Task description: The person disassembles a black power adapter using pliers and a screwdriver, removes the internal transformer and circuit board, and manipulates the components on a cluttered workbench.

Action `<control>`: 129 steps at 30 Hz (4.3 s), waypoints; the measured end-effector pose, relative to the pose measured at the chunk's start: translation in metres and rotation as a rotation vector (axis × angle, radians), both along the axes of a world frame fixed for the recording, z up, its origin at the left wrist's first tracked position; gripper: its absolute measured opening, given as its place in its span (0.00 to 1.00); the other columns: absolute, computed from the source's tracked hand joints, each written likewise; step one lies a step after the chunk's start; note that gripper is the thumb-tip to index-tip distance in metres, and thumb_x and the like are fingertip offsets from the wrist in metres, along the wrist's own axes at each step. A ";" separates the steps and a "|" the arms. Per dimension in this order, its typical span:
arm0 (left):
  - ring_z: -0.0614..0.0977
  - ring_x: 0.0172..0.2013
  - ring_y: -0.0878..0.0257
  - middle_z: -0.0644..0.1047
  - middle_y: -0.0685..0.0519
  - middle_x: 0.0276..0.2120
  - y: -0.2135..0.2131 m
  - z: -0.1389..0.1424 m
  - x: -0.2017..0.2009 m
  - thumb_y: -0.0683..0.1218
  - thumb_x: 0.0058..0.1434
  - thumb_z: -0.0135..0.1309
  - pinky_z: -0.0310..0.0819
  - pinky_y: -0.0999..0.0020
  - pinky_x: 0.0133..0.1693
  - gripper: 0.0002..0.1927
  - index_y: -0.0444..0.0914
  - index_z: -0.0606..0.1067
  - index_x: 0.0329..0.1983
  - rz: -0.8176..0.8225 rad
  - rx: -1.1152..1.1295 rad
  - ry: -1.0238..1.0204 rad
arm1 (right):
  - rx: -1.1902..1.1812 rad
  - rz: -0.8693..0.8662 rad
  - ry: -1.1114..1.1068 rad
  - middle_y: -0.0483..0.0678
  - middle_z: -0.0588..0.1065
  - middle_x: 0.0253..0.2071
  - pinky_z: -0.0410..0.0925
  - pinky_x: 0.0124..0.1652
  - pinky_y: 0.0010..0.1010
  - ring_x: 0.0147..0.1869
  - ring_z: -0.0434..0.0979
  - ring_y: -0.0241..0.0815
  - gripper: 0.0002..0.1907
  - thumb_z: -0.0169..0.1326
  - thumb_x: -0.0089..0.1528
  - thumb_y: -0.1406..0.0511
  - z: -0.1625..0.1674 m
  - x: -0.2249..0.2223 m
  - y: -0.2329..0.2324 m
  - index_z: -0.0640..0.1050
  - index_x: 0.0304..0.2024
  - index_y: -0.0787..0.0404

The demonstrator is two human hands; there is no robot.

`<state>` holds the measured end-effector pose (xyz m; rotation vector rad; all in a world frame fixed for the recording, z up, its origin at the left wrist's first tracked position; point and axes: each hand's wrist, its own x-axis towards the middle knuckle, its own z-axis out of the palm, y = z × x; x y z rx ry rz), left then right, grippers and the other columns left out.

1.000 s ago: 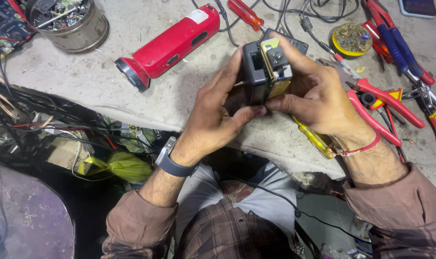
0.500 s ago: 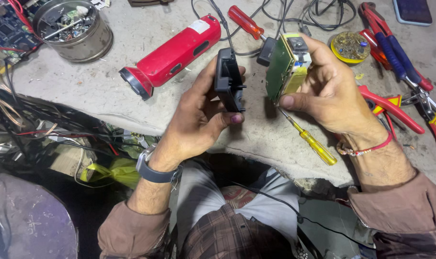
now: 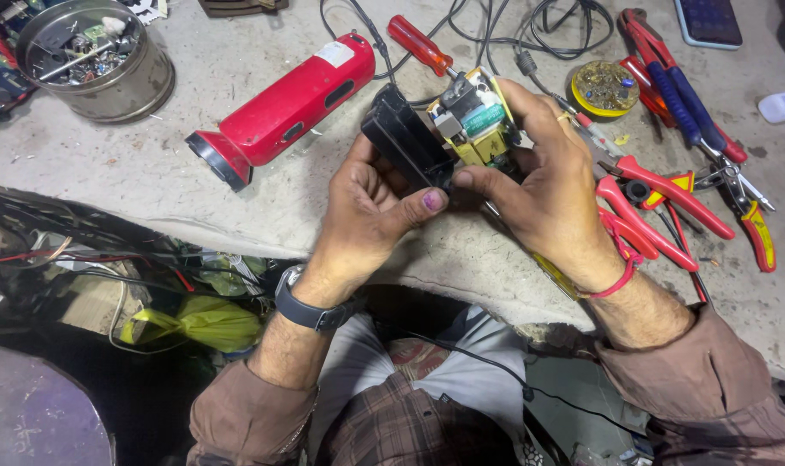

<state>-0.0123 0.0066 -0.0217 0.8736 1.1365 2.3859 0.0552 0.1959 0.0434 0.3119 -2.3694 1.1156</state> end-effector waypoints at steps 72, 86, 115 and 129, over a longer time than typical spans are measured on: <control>0.83 0.29 0.63 0.80 0.51 0.32 0.027 0.052 0.028 0.42 0.63 0.61 0.77 0.68 0.33 0.06 0.35 0.80 0.41 0.722 -0.429 0.394 | -1.003 0.594 -0.421 0.57 0.71 0.68 0.61 0.74 0.45 0.73 0.71 0.49 0.33 0.69 0.62 0.61 -0.010 -0.010 0.036 0.72 0.64 0.71; 0.78 0.26 0.67 0.76 0.53 0.30 0.028 0.052 0.029 0.38 0.59 0.61 0.74 0.71 0.31 0.05 0.34 0.75 0.34 0.762 -0.424 0.464 | -0.979 0.624 -0.437 0.57 0.72 0.65 0.64 0.73 0.47 0.70 0.73 0.50 0.35 0.69 0.62 0.61 -0.014 -0.011 0.032 0.71 0.66 0.71; 0.84 0.35 0.59 0.81 0.50 0.38 0.008 0.043 0.024 0.45 0.65 0.61 0.77 0.64 0.37 0.08 0.36 0.78 0.44 0.660 -0.591 0.561 | -0.979 0.520 -0.440 0.54 0.75 0.53 0.66 0.62 0.37 0.57 0.75 0.44 0.25 0.67 0.65 0.65 -0.010 -0.002 0.028 0.71 0.57 0.72; 0.67 0.64 0.38 0.66 0.30 0.62 -0.015 -0.002 -0.009 0.57 0.41 0.78 0.50 0.33 0.65 0.69 0.25 0.45 0.73 0.776 -0.992 0.844 | -0.764 0.254 -0.530 0.53 0.79 0.45 0.71 0.50 0.29 0.46 0.78 0.40 0.23 0.62 0.62 0.70 -0.009 -0.010 0.037 0.75 0.58 0.76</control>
